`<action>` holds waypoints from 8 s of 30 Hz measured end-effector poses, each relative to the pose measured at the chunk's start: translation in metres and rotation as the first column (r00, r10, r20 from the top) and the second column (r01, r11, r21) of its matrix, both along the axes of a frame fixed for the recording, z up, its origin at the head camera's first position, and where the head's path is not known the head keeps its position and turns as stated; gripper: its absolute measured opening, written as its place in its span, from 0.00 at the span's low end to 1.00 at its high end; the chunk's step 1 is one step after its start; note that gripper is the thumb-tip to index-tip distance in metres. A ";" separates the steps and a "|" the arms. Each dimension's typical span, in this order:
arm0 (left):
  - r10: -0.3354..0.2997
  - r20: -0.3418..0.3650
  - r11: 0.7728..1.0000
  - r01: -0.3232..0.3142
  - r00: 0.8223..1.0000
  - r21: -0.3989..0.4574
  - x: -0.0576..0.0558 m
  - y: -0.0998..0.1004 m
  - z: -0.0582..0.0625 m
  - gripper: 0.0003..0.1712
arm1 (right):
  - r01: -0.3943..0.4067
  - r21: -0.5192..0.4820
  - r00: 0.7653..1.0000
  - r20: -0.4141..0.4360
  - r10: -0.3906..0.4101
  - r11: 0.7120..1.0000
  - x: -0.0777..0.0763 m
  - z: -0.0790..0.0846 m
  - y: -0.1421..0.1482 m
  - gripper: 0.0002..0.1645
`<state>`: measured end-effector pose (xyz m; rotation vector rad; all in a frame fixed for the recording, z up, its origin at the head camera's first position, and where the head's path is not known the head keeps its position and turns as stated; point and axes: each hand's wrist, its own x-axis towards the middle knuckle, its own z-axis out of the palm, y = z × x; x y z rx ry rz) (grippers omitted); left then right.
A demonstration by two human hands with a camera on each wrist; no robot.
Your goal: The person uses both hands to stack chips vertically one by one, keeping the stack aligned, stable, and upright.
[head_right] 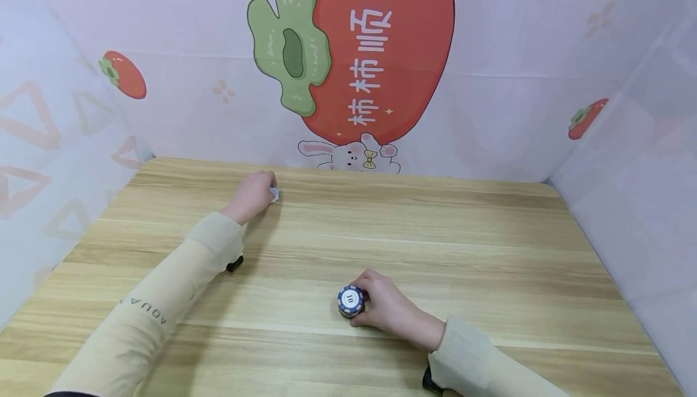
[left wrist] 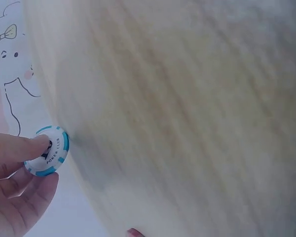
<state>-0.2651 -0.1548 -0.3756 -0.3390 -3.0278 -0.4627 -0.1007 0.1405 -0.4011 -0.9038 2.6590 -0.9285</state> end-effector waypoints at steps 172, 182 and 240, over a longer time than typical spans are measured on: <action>-0.427 0.515 0.778 0.011 0.743 0.628 0.130 0.119 0.001 0.04 | -0.009 -0.032 1.000 0.002 0.009 0.999 -0.001 0.000 0.002 0.25; -0.442 0.444 0.819 0.150 0.780 0.554 0.130 0.115 0.001 0.02 | -0.012 -0.028 1.000 0.000 0.012 1.000 0.000 -0.001 0.002 0.25; -0.409 0.101 0.911 0.411 0.907 -0.008 0.062 -0.018 0.035 0.12 | -0.007 -0.004 0.999 -0.037 0.006 1.000 0.000 -0.002 0.002 0.27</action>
